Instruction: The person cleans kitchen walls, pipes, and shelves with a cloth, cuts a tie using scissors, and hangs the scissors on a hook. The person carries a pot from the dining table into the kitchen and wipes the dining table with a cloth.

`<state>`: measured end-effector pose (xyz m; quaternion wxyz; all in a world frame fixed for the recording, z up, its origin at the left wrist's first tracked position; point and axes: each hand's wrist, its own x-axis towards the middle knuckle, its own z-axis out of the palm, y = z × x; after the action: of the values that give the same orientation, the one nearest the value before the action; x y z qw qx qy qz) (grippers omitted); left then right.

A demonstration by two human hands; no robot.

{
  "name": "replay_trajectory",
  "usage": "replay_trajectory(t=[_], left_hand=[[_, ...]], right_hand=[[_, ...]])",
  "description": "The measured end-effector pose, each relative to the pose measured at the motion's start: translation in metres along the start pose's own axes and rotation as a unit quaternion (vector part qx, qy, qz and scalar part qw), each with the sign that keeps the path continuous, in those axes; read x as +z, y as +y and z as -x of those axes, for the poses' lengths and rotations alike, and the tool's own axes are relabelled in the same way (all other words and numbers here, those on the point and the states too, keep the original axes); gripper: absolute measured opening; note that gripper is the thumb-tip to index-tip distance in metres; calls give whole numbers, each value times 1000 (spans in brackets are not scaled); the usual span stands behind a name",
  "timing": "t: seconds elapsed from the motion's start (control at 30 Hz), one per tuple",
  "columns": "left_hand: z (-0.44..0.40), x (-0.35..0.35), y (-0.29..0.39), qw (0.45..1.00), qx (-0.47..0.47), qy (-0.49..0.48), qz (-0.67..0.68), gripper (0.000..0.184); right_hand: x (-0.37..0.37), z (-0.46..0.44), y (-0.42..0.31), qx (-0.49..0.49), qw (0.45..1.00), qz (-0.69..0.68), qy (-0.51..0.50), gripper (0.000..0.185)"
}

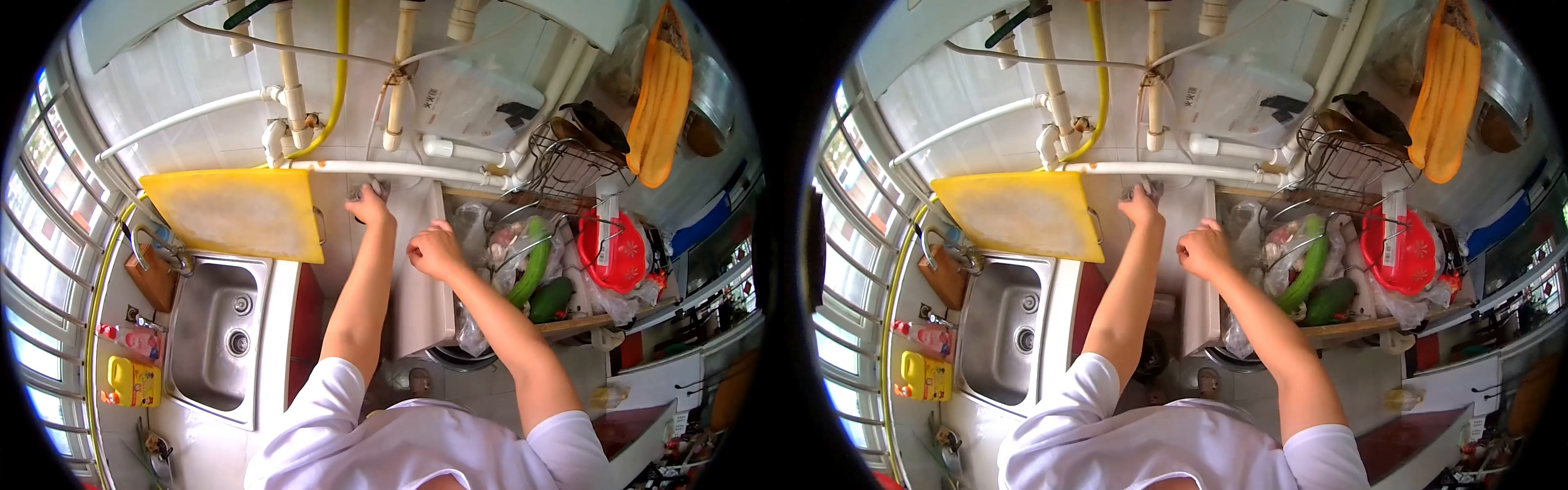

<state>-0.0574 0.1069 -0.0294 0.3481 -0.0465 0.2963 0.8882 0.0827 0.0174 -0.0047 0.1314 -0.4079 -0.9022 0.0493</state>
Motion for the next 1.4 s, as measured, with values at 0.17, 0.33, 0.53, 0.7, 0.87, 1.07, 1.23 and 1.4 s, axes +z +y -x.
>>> replay_trajectory(t=[0.17, 0.33, 0.53, 0.7, 0.87, 1.07, 1.23, 1.4], left_hand=[[18, -41, -44, 907, 244, -134, -315, 26], [8, -30, -33, 857, 300, -189, -374, 44], [15, -38, -37, 616, 379, -348, -596, 67], [-20, -40, -26, 372, 555, -367, -647, 55], [-26, -39, -14, 334, 602, -305, -658, 54], [6, -35, -39, 596, 451, -222, -626, 55], [3, -69, -40, 644, 470, -311, -518, 46], [-19, -79, -35, 826, 385, -104, -398, 47]], right_hand=[[1, 0, 1, 7, 998, 56, -21, 7], [2, 0, 1, -1, 1000, 28, 2, 8], [-1, 0, -1, -3, 999, 42, -19, 8], [-3, 1, -2, -6, 1000, 6, -5, 7], [-3, 0, -2, 6, 1000, 0, -14, 7], [0, 2, 2, -14, 1000, -11, 17, 7], [1, 1, 0, 0, 1000, -19, 8, 8], [-3, 0, 0, -2, 1000, -29, 8, 6]])
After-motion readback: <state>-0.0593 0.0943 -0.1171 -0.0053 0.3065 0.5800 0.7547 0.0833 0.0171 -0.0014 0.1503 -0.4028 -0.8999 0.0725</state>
